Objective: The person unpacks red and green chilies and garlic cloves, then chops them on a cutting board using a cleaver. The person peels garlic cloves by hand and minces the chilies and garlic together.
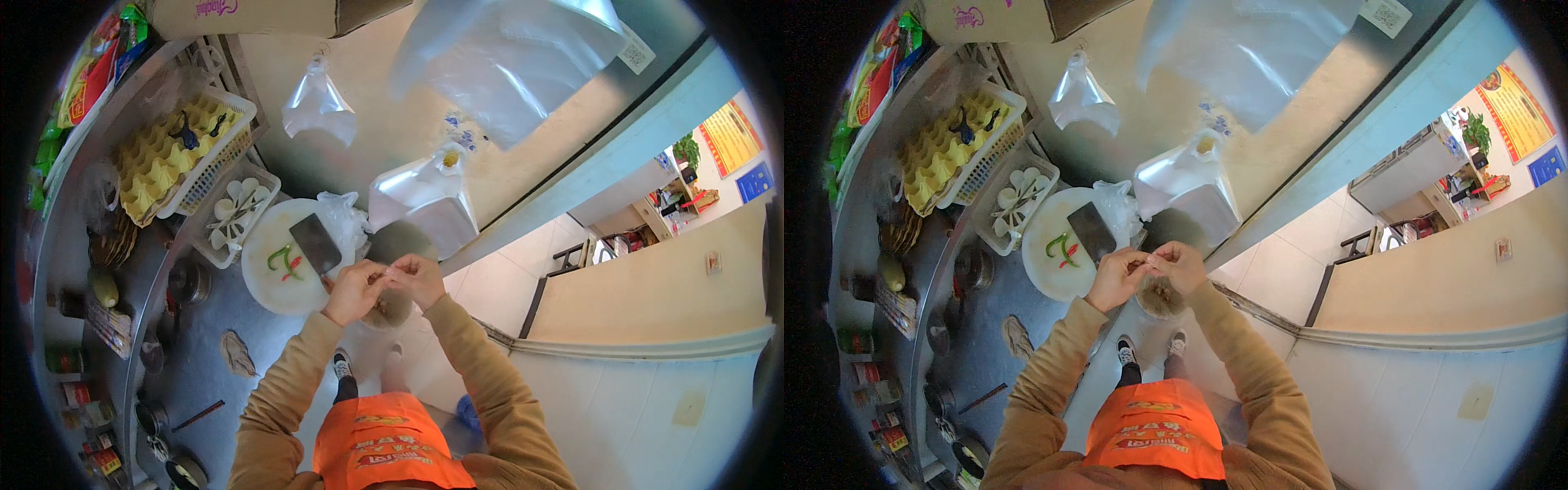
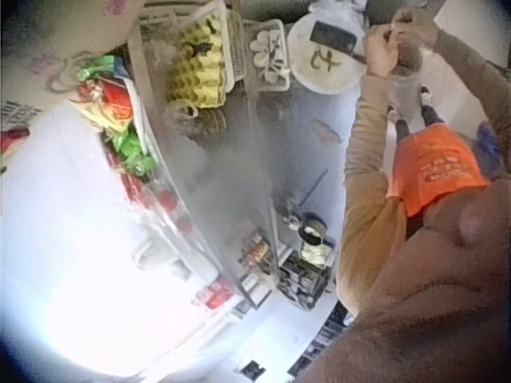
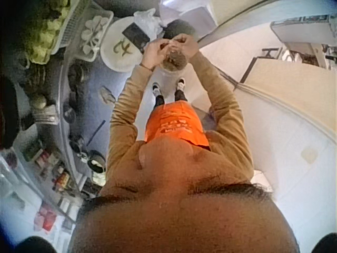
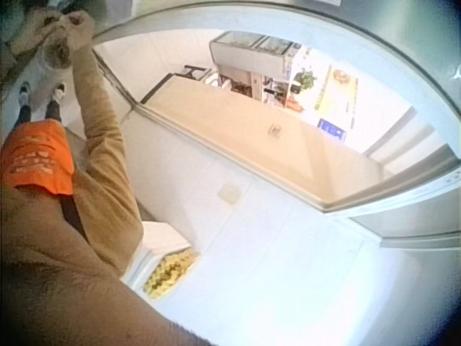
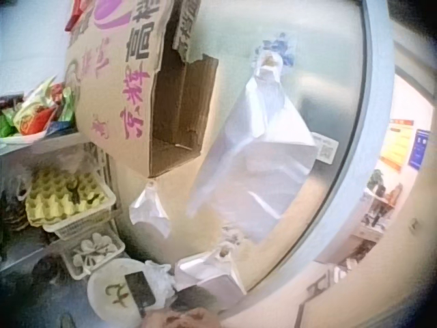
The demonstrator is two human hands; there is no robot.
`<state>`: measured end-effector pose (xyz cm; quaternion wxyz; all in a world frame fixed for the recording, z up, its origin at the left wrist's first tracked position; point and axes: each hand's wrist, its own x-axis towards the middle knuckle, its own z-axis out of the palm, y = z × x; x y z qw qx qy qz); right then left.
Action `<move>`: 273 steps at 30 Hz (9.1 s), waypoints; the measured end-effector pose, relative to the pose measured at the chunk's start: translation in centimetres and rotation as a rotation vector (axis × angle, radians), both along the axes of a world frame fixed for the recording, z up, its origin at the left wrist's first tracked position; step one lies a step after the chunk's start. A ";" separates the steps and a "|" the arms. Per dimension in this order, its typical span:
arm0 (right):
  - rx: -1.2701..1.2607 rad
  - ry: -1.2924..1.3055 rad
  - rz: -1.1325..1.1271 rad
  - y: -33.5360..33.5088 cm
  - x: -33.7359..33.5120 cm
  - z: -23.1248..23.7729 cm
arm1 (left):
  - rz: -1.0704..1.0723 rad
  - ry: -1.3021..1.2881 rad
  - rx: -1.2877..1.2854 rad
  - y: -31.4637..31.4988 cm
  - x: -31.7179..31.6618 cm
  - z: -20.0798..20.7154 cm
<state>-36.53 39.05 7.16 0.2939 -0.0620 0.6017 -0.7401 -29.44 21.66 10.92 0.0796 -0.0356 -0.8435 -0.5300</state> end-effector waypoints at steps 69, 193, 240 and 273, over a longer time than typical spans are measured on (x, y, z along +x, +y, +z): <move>0.012 0.095 -0.028 1.5 -0.6 8.1 | -0.049 -0.013 0.526 1.2 -3.0 5.3; 0.055 0.071 0.082 3.9 -1.5 10.1 | 0.339 -0.012 0.090 2.0 -2.9 3.5; 0.059 -0.296 -0.102 -1.2 0.7 -6.1 | 0.208 -0.034 -0.038 -0.1 -1.0 -8.6; -0.211 0.057 0.043 -0.6 1.5 4.8 | 0.057 0.004 0.316 -0.3 -0.3 2.9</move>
